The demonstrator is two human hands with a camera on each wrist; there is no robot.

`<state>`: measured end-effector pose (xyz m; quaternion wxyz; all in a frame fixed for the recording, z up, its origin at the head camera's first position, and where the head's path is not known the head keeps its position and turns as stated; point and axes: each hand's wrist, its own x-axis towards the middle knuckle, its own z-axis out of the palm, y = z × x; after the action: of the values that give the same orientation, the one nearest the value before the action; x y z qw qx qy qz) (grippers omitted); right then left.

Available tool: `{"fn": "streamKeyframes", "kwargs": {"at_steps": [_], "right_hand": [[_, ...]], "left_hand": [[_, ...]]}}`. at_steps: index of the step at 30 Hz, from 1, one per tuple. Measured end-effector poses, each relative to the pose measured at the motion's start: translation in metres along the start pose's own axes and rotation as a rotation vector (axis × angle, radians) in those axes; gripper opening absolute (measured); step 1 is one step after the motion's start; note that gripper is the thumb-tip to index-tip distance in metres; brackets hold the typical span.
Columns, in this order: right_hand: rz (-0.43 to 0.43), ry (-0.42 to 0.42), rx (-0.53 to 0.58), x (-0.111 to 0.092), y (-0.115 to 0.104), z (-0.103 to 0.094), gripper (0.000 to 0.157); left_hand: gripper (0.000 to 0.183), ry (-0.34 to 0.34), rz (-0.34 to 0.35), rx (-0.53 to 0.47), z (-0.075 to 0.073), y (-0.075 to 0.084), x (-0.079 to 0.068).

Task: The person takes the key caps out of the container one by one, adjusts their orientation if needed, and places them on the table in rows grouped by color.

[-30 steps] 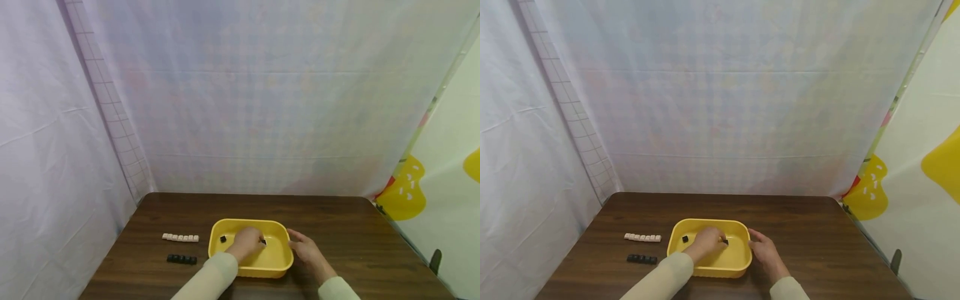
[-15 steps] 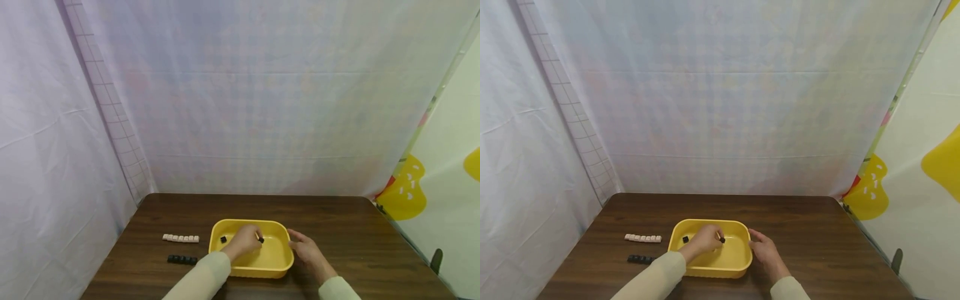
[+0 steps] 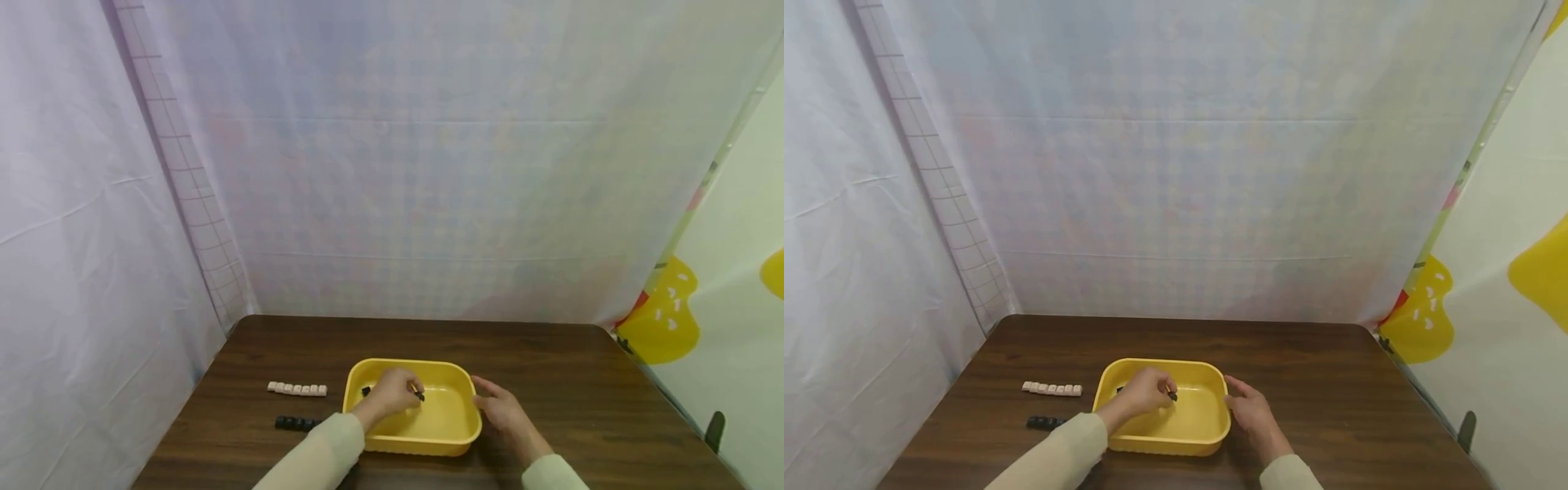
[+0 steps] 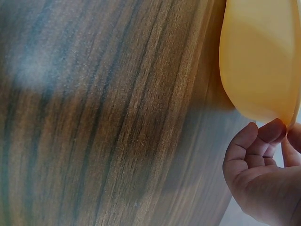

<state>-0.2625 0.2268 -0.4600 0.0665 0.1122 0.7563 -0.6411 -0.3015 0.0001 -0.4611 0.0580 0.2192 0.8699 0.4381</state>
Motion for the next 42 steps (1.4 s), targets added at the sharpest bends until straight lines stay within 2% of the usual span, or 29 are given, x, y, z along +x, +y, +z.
{"fn": "streamKeyframes", "kwargs": {"at_steps": [6, 13, 18, 25, 32, 42], "right_hand": [[0.011, -0.006, -0.005, 0.001, 0.001, -0.001, 0.049], [-0.003, -0.001, -0.022, 0.000, 0.000, -0.001, 0.048], [0.000, -0.001, -0.013, -0.001, 0.000, -0.001, 0.047], [-0.004, -0.001, -0.015, 0.000, 0.001, -0.001, 0.047], [-0.005, -0.003, -0.019, -0.001, 0.000, 0.000, 0.047], [-0.034, 0.009, 0.021, -0.001, 0.001, 0.001, 0.046]], "left_hand": [[0.010, 0.010, 0.004, -0.017, -0.007, -0.003, -0.004], [0.010, 0.040, 0.047, -0.064, -0.016, -0.006, -0.009], [0.009, 0.049, 0.032, -0.044, -0.024, -0.009, -0.012], [0.028, 0.085, 0.038, 0.007, -0.038, -0.014, -0.017], [0.018, 0.079, 0.053, 0.033, -0.061, -0.021, -0.034], [0.028, 0.144, -0.042, -0.005, -0.098, -0.038, -0.063]]}}
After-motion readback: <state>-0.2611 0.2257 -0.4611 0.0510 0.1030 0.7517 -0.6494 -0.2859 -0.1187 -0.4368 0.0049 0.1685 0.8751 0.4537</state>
